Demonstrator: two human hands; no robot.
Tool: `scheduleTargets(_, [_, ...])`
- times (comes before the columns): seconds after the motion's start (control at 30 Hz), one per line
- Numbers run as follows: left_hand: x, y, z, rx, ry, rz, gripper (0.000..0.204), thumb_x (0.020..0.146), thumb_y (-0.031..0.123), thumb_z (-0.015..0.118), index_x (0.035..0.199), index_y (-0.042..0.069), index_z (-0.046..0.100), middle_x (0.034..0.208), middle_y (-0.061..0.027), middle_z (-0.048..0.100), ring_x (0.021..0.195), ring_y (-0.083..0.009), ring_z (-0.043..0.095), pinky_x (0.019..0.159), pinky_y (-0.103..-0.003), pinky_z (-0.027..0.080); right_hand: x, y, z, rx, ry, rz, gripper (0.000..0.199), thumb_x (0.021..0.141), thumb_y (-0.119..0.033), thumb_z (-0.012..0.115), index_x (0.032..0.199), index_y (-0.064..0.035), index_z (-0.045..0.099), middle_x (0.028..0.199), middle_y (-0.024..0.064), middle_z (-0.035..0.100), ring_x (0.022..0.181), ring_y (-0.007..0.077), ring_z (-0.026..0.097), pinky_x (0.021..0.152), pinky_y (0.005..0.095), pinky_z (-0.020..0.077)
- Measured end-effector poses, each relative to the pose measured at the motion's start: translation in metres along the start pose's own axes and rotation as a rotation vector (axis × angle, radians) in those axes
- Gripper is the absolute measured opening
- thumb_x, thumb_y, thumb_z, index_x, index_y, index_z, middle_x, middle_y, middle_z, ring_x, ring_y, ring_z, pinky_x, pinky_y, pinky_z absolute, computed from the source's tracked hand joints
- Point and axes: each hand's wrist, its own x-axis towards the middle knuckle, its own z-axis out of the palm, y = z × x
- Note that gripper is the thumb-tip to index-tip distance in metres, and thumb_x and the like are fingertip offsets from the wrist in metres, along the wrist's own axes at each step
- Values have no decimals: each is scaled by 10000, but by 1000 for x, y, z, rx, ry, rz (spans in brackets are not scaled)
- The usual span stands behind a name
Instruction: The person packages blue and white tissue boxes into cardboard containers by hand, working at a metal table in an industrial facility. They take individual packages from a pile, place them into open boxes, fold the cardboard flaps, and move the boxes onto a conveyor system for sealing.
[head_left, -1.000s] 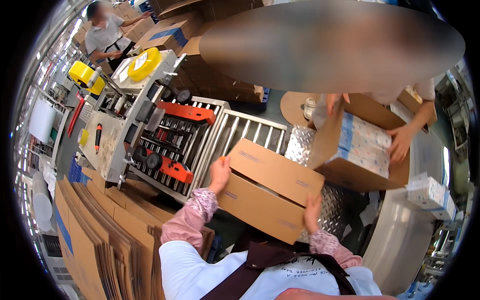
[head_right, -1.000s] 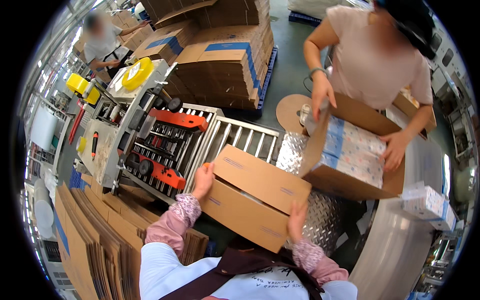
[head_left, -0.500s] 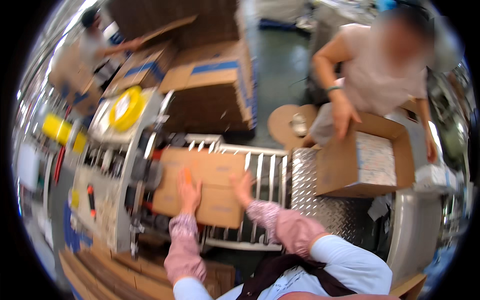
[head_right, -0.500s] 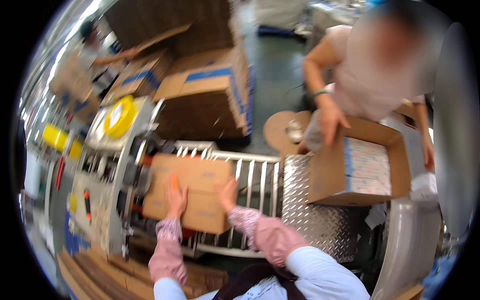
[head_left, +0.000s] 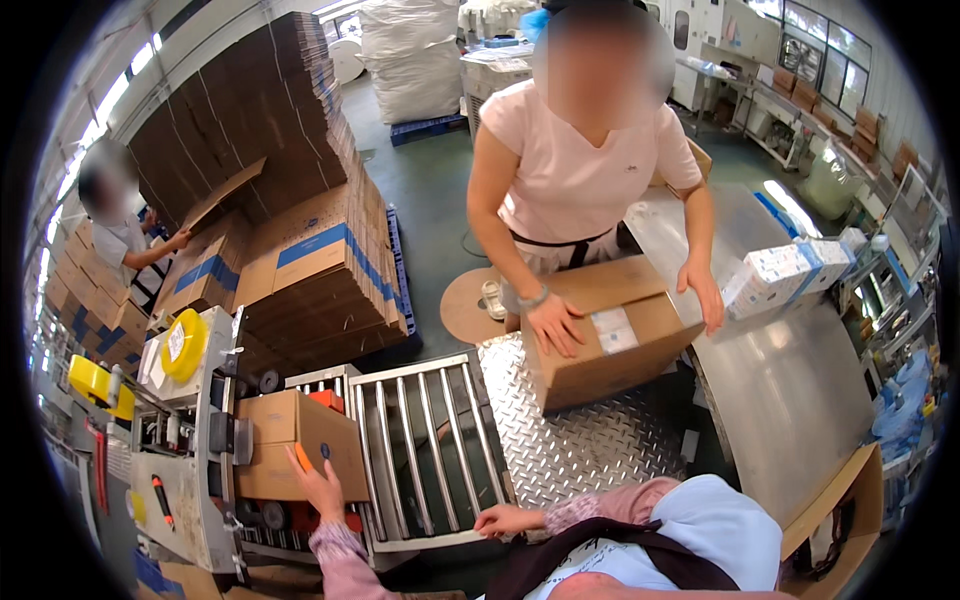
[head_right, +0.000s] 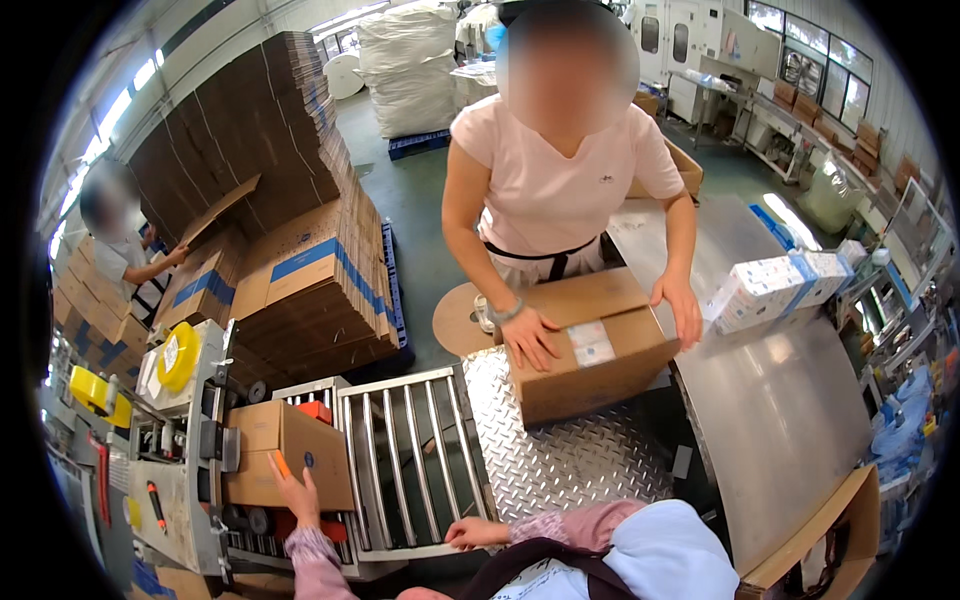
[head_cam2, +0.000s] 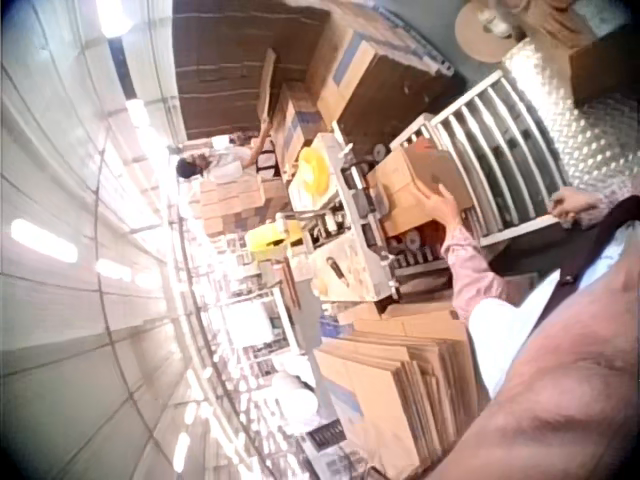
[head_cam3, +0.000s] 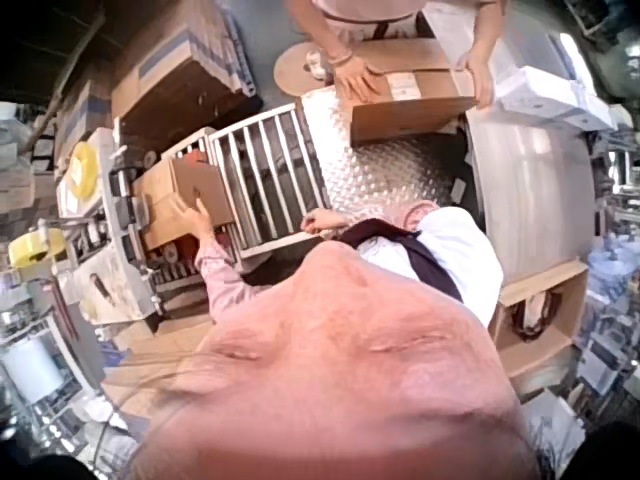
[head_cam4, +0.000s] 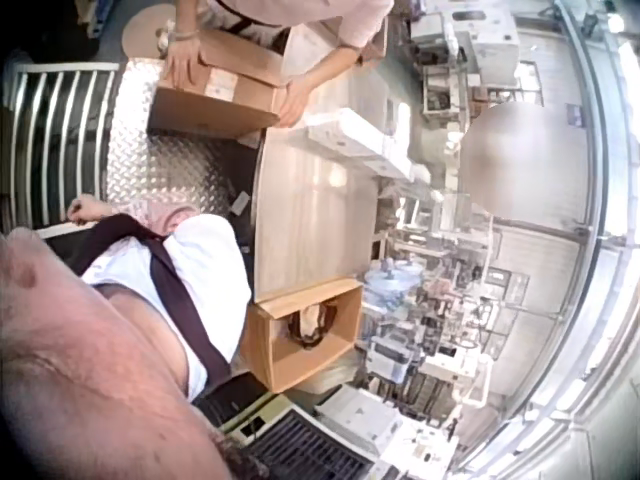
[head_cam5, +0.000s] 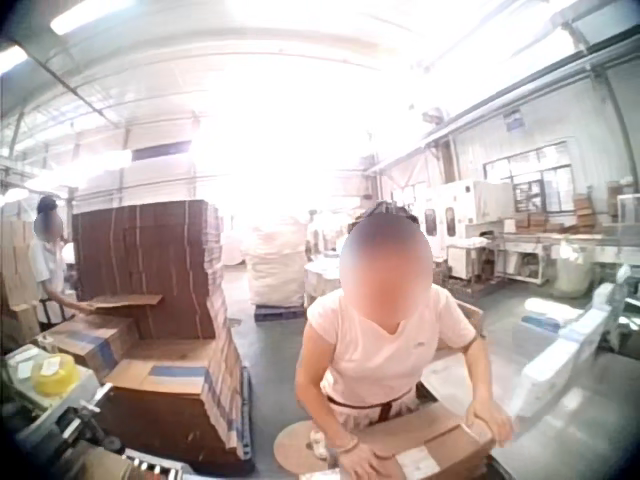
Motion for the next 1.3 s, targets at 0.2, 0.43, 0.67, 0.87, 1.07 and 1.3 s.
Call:
scheduleTargets(0.2, [-130, 135, -271, 618, 842, 9, 419, 815, 244, 625, 1129, -11, 516, 1158, -191, 518, 1047, -359, 523, 910, -439, 439, -112, 58, -99, 134, 253, 81, 198, 817, -167, 649, 953, -24, 640, 786, 45, 654, 658, 97, 613, 547, 216, 482])
scheduleTargets(0.43, [-202, 246, -454, 1651, 125, 30, 522, 763, 568, 559, 681, 57, 626, 649, -166, 591, 618, -358, 574, 589, -443, 458, -143, 30, -85, -245, 97, 17, 186, 807, -177, 630, 918, -28, 640, 736, 42, 640, 636, 95, 590, 565, 243, 476])
scheduleTargets(0.67, [-367, 118, -482, 1025, 7, -493, 361, 647, -24, 523, 995, -68, 610, 738, -211, 554, 658, -372, 529, 600, -448, 428, -115, -125, 54, -248, -407, -382, 255, 902, -251, 569, 962, -8, 618, 784, 40, 649, 686, 100, 604, 618, 239, 494])
scheduleTargets(0.87, [-380, 313, -360, 483, -100, -184, 558, 621, 92, 674, 1098, -150, 514, 1212, -259, 456, 1133, -431, 437, 994, -489, 350, -104, -234, 159, -389, -719, -199, 424, 890, -360, 589, 1125, -7, 587, 943, 23, 649, 821, 103, 604, 733, 241, 487])
scheduleTargets(1.07, [-442, 267, -246, 470, -50, -94, 499, 798, 405, 638, 1206, 125, 576, 1386, -161, 364, 1277, -330, 323, 1038, -605, 187, -172, -223, 83, -411, -289, -489, 394, 838, -206, 672, 1147, 14, 567, 1011, 36, 637, 904, 94, 570, 798, 254, 458])
scheduleTargets(1.3, [-384, 265, -156, -136, -128, 31, 532, 753, 211, 654, 1232, 27, 512, 1391, -226, 310, 1267, -399, 324, 1045, -531, 256, -410, -203, -200, -605, 514, -617, 255, 692, -104, 652, 903, 37, 627, 779, 20, 641, 718, 98, 586, 641, 239, 471])
